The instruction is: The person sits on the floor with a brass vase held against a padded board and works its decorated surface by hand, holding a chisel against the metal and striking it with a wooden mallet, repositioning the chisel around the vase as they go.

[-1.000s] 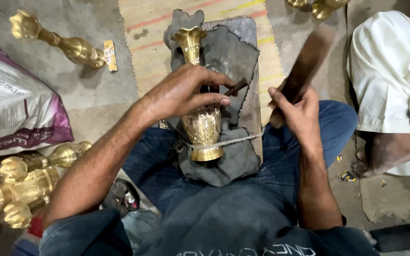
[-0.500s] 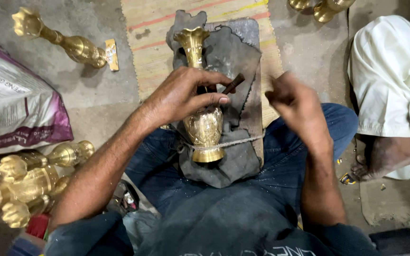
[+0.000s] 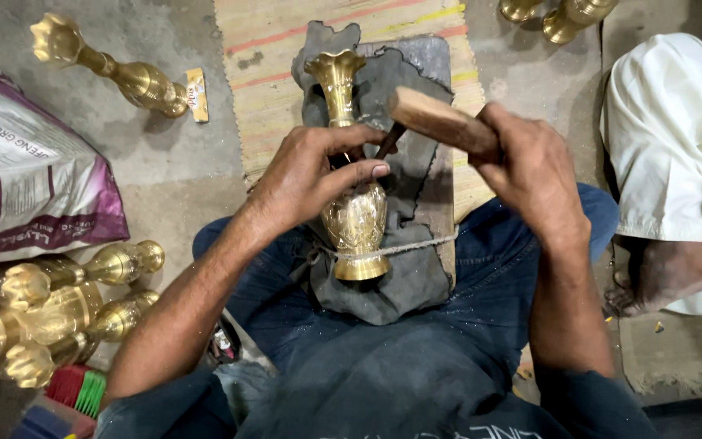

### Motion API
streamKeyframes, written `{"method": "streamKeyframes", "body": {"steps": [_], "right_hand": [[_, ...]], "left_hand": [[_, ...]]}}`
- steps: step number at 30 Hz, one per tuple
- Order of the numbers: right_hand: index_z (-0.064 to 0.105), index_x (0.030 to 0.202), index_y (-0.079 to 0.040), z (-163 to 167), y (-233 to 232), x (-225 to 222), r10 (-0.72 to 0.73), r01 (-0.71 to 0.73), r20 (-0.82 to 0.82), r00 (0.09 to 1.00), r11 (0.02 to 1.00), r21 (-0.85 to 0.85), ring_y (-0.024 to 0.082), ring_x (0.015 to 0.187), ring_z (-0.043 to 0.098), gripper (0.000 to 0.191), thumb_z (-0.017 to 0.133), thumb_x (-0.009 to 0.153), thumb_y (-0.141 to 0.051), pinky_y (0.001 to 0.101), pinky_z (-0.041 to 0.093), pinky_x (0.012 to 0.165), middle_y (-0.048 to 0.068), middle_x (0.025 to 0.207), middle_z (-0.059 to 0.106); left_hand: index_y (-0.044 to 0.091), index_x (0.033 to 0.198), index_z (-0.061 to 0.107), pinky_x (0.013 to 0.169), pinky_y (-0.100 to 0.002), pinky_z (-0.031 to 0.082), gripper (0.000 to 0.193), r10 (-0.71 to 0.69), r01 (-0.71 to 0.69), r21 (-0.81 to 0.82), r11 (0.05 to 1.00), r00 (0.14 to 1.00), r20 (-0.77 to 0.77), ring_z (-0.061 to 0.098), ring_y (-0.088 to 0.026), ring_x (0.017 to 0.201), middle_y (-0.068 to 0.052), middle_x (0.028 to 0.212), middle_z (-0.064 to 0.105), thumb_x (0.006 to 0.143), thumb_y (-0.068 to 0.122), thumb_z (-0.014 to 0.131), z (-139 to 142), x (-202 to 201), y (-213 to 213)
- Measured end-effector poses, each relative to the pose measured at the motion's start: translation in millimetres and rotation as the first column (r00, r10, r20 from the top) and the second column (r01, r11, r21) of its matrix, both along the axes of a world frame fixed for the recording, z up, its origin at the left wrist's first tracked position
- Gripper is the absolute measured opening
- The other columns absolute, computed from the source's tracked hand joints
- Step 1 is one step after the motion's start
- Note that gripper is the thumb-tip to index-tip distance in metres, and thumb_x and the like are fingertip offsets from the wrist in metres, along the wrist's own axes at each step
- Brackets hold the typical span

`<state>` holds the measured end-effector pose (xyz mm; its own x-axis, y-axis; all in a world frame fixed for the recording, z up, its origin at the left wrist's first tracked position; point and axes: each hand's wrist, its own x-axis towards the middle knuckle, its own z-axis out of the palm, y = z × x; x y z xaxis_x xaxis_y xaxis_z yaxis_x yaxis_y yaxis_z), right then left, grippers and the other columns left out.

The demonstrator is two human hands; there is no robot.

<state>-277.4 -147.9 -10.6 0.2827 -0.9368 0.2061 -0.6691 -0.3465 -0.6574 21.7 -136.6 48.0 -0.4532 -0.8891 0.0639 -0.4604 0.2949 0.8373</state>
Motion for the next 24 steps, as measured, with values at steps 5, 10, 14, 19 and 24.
{"method": "streamKeyframes", "body": {"steps": [5,10,14,19,24], "right_hand": [[0.061,0.108,-0.005,5.7,-15.3,3.6,0.002,-0.065,0.249,0.968,0.967,0.245,0.022,0.08,0.07,0.027,0.08,0.091,-0.013,0.0372,0.054,0.07,0.009,0.087,0.069],[0.06,0.111,-0.005,8.5,-25.1,9.2,0.022,-0.074,0.319,0.948,0.986,0.152,0.033,0.08,0.06,0.026,0.082,0.101,-0.012,0.0414,0.048,0.074,0.015,0.091,0.061],[0.06,0.104,-0.001,7.8,-24.9,11.0,0.096,-0.101,-0.148,0.984,0.995,-0.025,0.032,0.081,0.063,0.03,0.085,0.09,-0.01,0.0434,0.048,0.07,0.016,0.082,0.066],[0.058,0.108,0.002,4.1,-25.1,9.5,0.239,-0.243,0.064,0.969,0.969,0.048,0.016,0.091,0.07,0.03,0.081,0.091,-0.009,0.0352,0.055,0.075,0.009,0.094,0.071],[0.061,0.1,0.0,4.8,-29.8,10.8,0.123,-0.143,0.12,0.985,0.973,0.178,0.021,0.081,0.066,0.024,0.082,0.096,-0.01,0.0381,0.054,0.071,0.011,0.085,0.067]], "left_hand": [[0.001,0.121,0.072,0.07,-0.035,0.062,0.039,0.077,-0.078,0.015,0.997,0.997,0.028,0.078,-0.017,0.081,-0.012,0.111,0.078,0.092,0.026,0.079,-2.7,0.0,3.8],[-0.001,0.122,0.071,0.07,-0.033,0.062,0.039,0.062,-0.063,0.042,0.997,0.998,0.013,0.079,-0.016,0.079,-0.013,0.101,0.08,0.093,0.025,0.078,-5.1,1.3,3.2],[0.0,0.124,0.07,0.07,-0.031,0.063,0.04,0.066,-0.062,0.107,0.992,0.997,-0.032,0.08,-0.014,0.077,-0.011,0.092,0.08,0.095,0.026,0.076,-5.3,3.8,5.8],[0.0,0.123,0.072,0.069,-0.031,0.062,0.038,0.113,-0.107,0.099,0.989,0.992,-0.053,0.079,-0.012,0.077,-0.01,0.089,0.081,0.095,0.025,0.077,-2.5,2.7,11.7],[0.002,0.128,0.07,0.06,-0.03,0.06,0.042,0.185,-0.172,0.194,0.966,0.982,-0.048,0.074,-0.012,0.069,-0.009,0.088,0.08,0.094,0.026,0.076,-1.5,2.9,17.2]]}}
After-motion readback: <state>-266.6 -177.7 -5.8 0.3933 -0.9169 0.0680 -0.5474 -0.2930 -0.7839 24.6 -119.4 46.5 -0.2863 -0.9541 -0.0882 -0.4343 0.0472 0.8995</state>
